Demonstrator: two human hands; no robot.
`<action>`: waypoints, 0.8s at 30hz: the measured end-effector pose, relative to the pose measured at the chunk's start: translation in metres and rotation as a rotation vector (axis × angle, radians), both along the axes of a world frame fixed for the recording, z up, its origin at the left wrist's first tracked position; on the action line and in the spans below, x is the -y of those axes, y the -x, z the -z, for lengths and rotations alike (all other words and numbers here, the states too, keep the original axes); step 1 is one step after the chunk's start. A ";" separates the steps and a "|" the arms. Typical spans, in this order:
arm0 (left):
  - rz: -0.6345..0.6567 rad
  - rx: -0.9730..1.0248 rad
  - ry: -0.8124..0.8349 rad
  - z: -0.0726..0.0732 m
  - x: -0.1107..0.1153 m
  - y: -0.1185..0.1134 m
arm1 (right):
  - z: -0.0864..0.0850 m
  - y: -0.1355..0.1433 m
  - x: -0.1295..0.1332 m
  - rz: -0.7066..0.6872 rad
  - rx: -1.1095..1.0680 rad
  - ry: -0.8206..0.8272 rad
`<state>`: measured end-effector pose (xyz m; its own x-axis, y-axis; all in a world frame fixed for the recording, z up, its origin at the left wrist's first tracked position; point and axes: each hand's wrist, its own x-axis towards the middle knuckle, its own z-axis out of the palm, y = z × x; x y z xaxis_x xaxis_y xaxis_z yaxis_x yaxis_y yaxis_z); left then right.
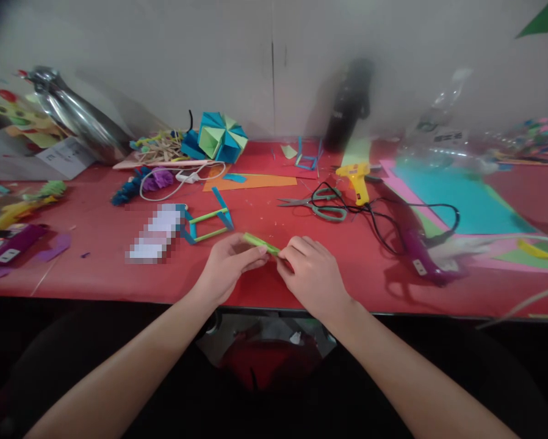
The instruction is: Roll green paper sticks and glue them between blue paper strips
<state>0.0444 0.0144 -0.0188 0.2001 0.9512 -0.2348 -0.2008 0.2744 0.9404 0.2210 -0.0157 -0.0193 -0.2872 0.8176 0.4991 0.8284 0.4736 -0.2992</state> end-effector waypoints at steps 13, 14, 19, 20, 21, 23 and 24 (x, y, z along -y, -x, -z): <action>-0.004 0.008 -0.114 0.005 0.002 -0.002 | 0.002 0.003 0.002 0.009 -0.067 0.053; -0.003 0.005 -0.113 0.005 0.001 -0.001 | 0.002 0.004 0.002 0.010 -0.070 0.054; -0.010 -0.025 -0.100 0.006 0.000 -0.001 | 0.002 0.004 0.002 0.012 -0.076 0.059; -0.013 -0.033 -0.097 0.005 0.000 -0.001 | 0.002 0.004 0.002 0.015 -0.075 0.059; -0.016 -0.040 -0.096 0.005 0.000 -0.001 | 0.002 0.004 0.002 0.016 -0.074 0.061; -0.023 -0.052 -0.100 0.006 0.000 -0.001 | 0.002 0.005 0.002 0.014 -0.076 0.067; -0.026 -0.053 -0.105 0.006 0.000 -0.001 | 0.001 0.005 0.002 0.011 -0.080 0.074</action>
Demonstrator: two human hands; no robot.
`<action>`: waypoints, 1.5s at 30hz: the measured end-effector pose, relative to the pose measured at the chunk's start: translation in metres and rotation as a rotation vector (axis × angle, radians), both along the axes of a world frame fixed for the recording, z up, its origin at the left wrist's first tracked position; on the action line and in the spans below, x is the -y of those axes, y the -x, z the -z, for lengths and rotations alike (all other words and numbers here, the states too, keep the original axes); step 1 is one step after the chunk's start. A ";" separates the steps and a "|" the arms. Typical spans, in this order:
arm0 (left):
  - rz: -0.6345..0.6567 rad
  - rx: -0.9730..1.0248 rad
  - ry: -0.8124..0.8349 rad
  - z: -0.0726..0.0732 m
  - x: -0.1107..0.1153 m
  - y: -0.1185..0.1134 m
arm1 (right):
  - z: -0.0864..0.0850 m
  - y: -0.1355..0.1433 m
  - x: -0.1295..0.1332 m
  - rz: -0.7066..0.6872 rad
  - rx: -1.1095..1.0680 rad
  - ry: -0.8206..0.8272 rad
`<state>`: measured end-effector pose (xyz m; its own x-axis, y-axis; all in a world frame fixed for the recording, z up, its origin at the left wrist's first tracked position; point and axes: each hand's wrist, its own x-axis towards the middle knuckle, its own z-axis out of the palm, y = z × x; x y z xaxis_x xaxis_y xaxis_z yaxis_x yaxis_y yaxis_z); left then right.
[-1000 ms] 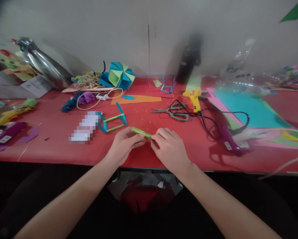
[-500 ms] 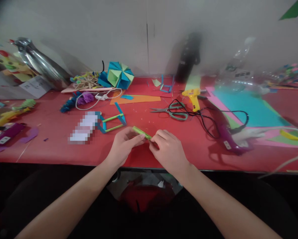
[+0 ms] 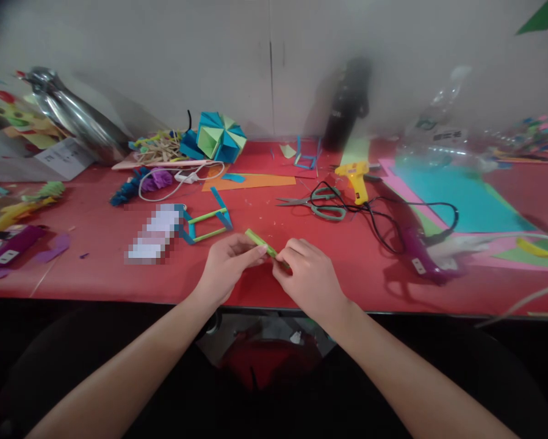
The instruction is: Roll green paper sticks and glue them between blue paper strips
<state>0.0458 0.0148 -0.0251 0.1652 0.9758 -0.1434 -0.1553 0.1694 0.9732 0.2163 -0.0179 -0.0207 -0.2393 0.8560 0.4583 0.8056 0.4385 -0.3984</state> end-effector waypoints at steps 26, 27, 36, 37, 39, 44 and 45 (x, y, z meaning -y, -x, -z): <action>0.134 -0.084 -0.194 -0.007 -0.001 0.002 | -0.017 -0.010 -0.007 -0.040 -0.223 0.245; 0.132 -0.088 -0.191 -0.007 -0.001 0.002 | -0.017 -0.010 -0.006 -0.040 -0.222 0.247; 0.139 -0.106 -0.167 -0.005 -0.002 0.001 | -0.018 -0.009 -0.007 -0.026 -0.223 0.264; 0.141 -0.109 -0.166 -0.005 -0.002 0.001 | -0.018 -0.009 -0.007 -0.024 -0.224 0.268; 0.143 -0.118 -0.164 -0.005 -0.002 0.001 | -0.018 -0.008 -0.007 -0.019 -0.224 0.281; 0.155 -0.120 -0.149 -0.006 -0.001 0.002 | -0.020 -0.007 -0.006 -0.002 -0.223 0.310; 0.161 -0.119 -0.142 -0.006 -0.001 0.002 | -0.021 -0.007 -0.006 0.000 -0.220 0.312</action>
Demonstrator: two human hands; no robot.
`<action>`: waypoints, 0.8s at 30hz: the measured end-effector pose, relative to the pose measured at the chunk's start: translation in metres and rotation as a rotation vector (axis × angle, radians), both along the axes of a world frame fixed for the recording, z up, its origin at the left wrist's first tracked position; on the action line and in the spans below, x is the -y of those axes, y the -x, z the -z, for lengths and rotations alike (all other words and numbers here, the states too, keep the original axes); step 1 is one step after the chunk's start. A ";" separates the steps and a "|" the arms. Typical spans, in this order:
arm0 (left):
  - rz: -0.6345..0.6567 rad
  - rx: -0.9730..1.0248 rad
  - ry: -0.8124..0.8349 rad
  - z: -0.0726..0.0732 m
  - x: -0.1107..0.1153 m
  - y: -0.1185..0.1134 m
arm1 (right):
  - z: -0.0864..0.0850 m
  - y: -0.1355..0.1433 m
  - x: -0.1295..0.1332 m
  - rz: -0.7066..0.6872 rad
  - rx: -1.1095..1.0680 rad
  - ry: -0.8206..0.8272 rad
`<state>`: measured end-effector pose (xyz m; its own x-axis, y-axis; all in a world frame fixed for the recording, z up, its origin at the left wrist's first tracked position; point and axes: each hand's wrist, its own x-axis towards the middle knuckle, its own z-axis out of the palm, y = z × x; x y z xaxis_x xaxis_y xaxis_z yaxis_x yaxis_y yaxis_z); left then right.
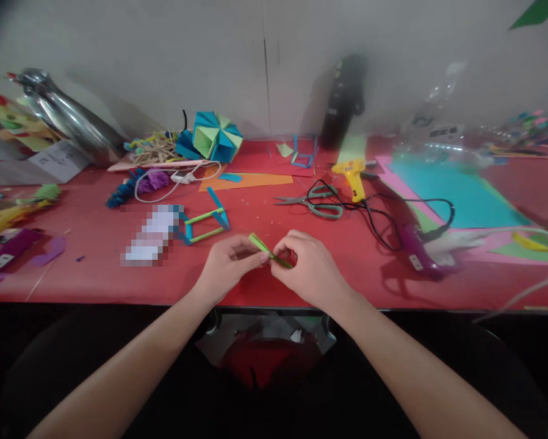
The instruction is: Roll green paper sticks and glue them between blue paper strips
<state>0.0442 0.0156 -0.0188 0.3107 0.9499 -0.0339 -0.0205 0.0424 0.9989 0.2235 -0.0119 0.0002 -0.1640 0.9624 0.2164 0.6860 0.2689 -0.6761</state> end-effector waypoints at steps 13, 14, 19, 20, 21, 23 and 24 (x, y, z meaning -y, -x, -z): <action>-0.006 -0.019 -0.016 0.002 -0.002 0.001 | 0.001 -0.009 -0.003 -0.010 -0.057 -0.046; -0.008 -0.017 -0.016 0.003 -0.002 0.002 | -0.001 -0.012 -0.003 -0.030 -0.087 -0.017; -0.003 -0.009 -0.012 0.004 -0.002 0.002 | -0.009 -0.024 -0.008 -0.029 -0.219 0.136; 0.001 -0.010 -0.011 0.004 -0.002 0.002 | -0.010 -0.025 -0.009 -0.021 -0.237 0.161; 0.005 -0.010 -0.009 0.004 -0.002 0.002 | -0.011 -0.027 -0.010 -0.014 -0.250 0.178; 0.005 -0.008 -0.006 0.004 -0.002 0.003 | -0.013 -0.029 -0.012 -0.001 -0.265 0.187; 0.003 -0.006 -0.003 0.004 -0.003 0.003 | -0.013 -0.029 -0.013 0.004 -0.268 0.178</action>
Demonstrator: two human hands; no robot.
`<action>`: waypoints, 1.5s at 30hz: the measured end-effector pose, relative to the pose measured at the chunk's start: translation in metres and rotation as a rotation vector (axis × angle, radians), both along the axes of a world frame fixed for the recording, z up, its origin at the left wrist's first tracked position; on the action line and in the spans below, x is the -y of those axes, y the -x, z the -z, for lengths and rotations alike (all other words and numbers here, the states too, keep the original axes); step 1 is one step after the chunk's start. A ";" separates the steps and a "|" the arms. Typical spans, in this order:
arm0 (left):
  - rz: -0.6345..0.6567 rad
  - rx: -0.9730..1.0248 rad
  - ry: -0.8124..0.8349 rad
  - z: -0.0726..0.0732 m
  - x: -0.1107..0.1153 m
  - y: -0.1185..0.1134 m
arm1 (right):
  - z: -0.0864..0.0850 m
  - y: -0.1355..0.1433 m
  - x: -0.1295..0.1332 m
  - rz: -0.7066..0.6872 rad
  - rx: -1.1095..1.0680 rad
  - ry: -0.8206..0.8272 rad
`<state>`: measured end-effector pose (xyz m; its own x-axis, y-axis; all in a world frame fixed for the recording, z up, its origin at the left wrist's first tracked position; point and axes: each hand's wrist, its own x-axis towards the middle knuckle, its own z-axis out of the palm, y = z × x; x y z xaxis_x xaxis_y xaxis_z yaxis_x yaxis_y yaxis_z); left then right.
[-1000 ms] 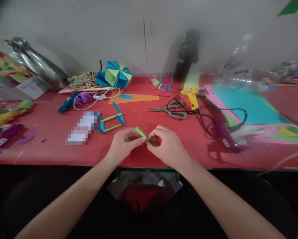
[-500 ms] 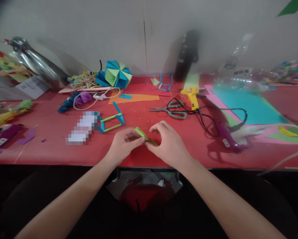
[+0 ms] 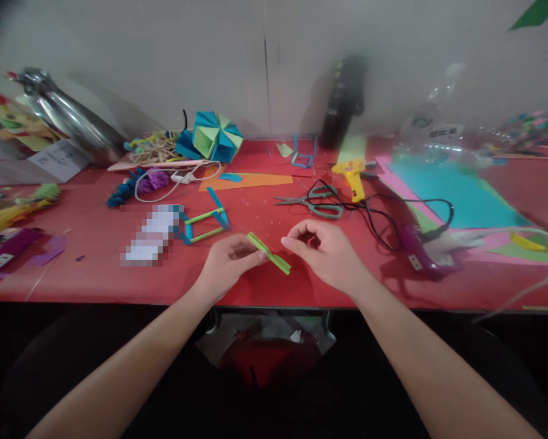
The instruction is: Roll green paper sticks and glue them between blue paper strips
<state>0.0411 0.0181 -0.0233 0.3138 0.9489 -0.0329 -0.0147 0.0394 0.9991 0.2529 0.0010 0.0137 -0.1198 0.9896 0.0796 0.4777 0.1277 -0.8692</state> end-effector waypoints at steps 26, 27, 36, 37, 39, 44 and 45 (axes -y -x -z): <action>-0.091 0.174 0.062 0.007 -0.003 0.004 | -0.010 -0.061 -0.017 0.516 0.288 -0.464; -0.091 0.175 0.062 0.007 -0.003 0.004 | -0.010 -0.062 -0.017 0.531 0.302 -0.438; -0.091 0.220 0.070 0.007 -0.003 0.005 | 0.015 -0.039 -0.007 -0.221 0.280 -0.036; -0.088 0.227 0.069 0.007 -0.003 0.005 | 0.016 -0.035 -0.004 -0.282 0.254 0.019; -0.081 0.233 0.072 0.006 -0.002 0.004 | 0.015 -0.025 0.001 -0.347 0.208 0.100; -0.076 0.224 0.072 0.006 -0.002 0.005 | 0.013 -0.003 0.004 -0.266 0.062 0.167; -0.080 0.222 0.071 0.006 -0.002 0.005 | 0.013 0.000 0.003 -0.245 0.042 0.172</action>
<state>0.0364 0.0204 -0.0289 0.2444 0.9689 -0.0386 -0.2392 0.0989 0.9659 0.2532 -0.0024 0.0003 -0.3568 0.9292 -0.0964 0.4869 0.0968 -0.8681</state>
